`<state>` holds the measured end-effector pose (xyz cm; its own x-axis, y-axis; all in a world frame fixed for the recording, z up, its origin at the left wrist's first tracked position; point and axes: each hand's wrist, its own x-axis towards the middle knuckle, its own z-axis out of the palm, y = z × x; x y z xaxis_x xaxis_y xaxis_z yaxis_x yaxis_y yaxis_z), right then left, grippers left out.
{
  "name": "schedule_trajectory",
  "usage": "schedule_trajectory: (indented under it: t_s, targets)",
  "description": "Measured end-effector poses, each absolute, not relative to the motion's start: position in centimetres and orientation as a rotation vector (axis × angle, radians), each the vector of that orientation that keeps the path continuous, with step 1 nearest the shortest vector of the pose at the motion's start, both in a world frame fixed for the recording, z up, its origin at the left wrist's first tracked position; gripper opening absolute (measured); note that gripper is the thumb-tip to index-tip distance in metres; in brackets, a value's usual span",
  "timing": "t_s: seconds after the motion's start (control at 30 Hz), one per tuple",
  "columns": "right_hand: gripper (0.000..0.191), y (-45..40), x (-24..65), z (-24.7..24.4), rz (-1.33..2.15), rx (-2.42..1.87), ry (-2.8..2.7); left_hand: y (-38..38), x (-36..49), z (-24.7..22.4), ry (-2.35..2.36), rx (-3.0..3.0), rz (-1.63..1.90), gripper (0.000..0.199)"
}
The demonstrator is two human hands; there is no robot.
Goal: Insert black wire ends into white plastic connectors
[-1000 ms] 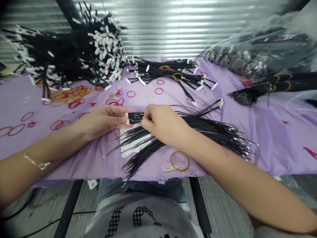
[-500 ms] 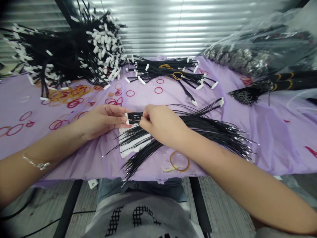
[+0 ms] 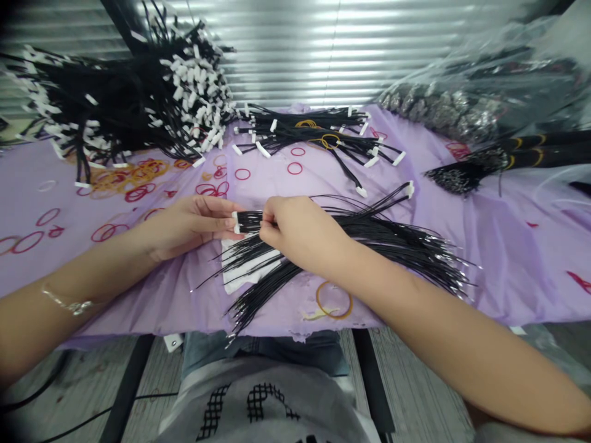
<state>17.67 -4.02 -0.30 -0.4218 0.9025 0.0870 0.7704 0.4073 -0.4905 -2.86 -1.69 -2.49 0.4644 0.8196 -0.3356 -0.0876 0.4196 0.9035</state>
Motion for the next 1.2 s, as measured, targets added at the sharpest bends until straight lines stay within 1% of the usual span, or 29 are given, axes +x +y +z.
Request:
schedule_trajectory:
  t_s: [0.87, 1.2]
  targets:
    - [0.008, -4.15, 17.51, -0.28, 0.573, -1.402, -2.253, -1.76, -2.77, -2.45, 0.930, 0.963, 0.710, 0.019]
    - [0.009, -4.20, 17.34, -0.21, 0.563, -1.435, -2.218, -1.65, -2.88, -2.60, 0.922, 0.974, 0.694, 0.021]
